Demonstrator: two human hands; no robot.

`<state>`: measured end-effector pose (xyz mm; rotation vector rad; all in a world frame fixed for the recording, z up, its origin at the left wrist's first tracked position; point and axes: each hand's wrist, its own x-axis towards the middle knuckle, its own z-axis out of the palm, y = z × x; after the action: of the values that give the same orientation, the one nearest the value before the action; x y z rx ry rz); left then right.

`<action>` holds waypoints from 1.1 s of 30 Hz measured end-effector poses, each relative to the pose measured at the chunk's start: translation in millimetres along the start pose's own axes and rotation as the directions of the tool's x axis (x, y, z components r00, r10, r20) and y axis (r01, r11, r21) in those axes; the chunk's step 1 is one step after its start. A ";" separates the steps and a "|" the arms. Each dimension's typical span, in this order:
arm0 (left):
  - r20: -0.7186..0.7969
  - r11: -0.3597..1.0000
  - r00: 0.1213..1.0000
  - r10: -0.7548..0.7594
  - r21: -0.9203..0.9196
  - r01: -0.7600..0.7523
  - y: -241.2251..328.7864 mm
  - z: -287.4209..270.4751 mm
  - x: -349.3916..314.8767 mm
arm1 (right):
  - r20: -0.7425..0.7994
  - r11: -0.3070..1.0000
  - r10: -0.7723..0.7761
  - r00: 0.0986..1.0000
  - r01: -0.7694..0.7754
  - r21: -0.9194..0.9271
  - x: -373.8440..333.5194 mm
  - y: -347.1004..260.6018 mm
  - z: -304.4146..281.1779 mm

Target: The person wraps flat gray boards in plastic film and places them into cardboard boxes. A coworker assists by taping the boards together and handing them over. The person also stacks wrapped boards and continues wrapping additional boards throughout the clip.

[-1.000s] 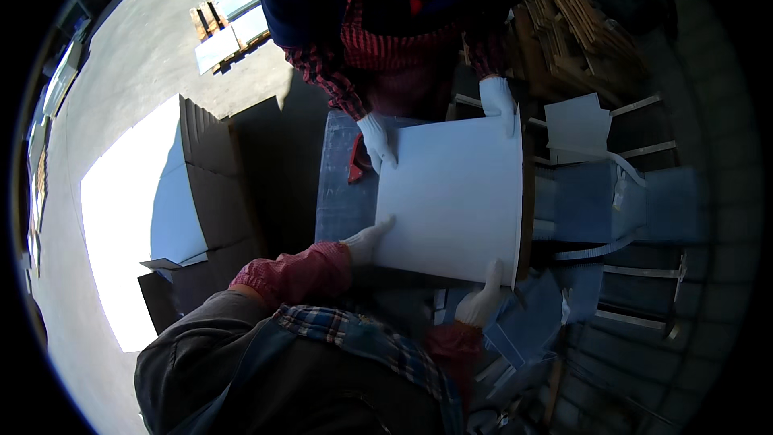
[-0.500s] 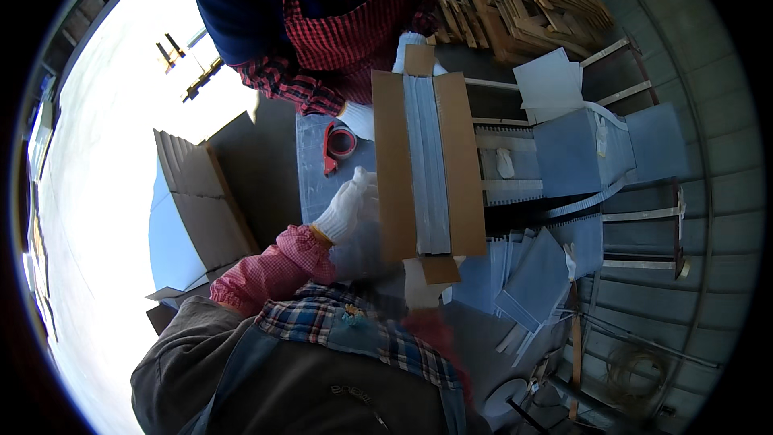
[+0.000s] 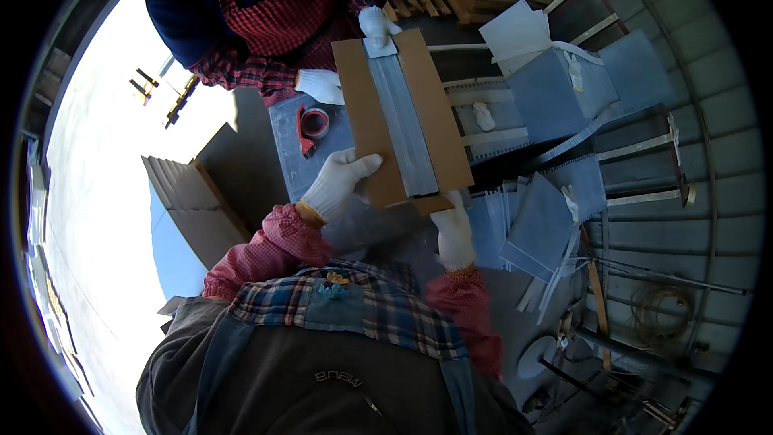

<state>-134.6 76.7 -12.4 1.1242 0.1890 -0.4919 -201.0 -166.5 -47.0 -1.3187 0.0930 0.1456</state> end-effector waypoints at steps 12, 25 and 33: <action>-0.026 0.995 1.000 0.017 0.097 -0.015 2.3 -4.8 -5.3 | -0.066 0.984 0.129 0.989 -0.136 -0.114 23.2 -37.7 35.9; -0.131 0.939 0.987 0.098 0.340 -0.048 26.7 4.7 -19.8 | -0.145 0.718 -0.336 0.931 0.153 -0.680 6.0 -33.9 89.8; -0.114 0.880 0.985 0.127 0.472 -0.059 37.9 26.0 -14.9 | 0.383 0.231 -0.405 0.830 0.498 -0.836 0.1 -43.9 52.9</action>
<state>-132.4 70.4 35.5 1.6383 0.1412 -0.3791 -194.7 -125.9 8.1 -2.4426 -0.5649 -0.3292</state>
